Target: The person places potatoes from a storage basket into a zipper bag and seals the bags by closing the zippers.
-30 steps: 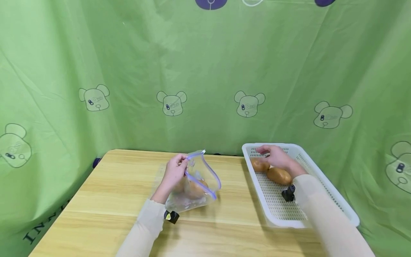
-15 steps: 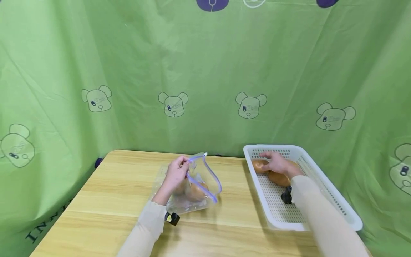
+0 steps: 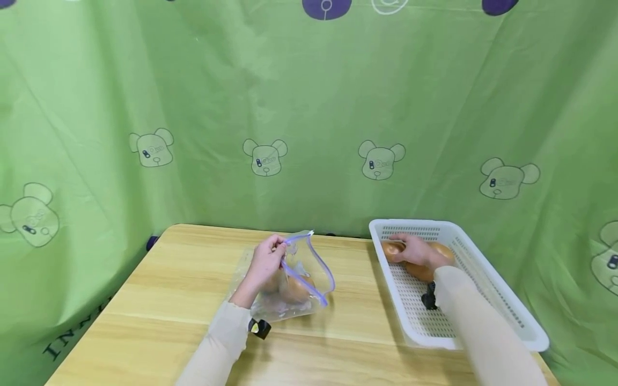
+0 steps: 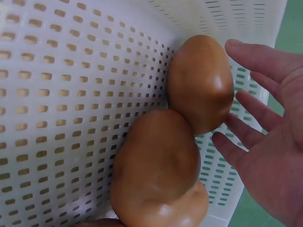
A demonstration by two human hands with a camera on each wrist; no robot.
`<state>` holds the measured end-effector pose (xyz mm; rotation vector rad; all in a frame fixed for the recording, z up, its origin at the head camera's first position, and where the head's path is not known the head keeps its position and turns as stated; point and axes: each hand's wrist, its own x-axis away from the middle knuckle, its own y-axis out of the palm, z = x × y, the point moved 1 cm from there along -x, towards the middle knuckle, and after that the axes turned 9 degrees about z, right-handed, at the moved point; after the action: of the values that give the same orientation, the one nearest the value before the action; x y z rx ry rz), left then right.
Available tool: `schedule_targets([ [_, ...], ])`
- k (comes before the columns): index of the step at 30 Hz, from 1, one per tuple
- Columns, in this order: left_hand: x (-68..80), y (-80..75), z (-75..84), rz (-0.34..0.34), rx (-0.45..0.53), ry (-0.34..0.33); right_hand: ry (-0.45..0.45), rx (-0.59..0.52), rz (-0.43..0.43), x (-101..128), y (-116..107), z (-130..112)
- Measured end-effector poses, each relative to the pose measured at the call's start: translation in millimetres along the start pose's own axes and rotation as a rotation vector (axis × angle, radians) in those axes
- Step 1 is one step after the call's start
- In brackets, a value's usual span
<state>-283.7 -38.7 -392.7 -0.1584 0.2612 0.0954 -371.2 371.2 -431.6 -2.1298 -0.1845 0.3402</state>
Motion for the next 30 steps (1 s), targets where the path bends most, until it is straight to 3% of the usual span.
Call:
schedule_targets([
  [7, -6.0, 1.6, -12.7, 0.023, 0.007, 0.009, 0.071, -0.043, -0.025, -4.8, 5.0, 7.2],
  [23, -5.6, -1.1, -13.6, 0.024, -0.014, 0.004, 0.046, -0.023, -0.026, -1.9, 8.9, 14.5],
  [25, -4.9, -2.0, -11.4, 0.019, -0.014, 0.007, 0.048, -0.032, -0.022, -2.2, 10.4, 16.1],
  [30, 6.7, -7.5, 14.8, 0.010, -0.025, 0.026, 0.032, -0.010, 0.007, -6.0, 15.0, 18.9],
])
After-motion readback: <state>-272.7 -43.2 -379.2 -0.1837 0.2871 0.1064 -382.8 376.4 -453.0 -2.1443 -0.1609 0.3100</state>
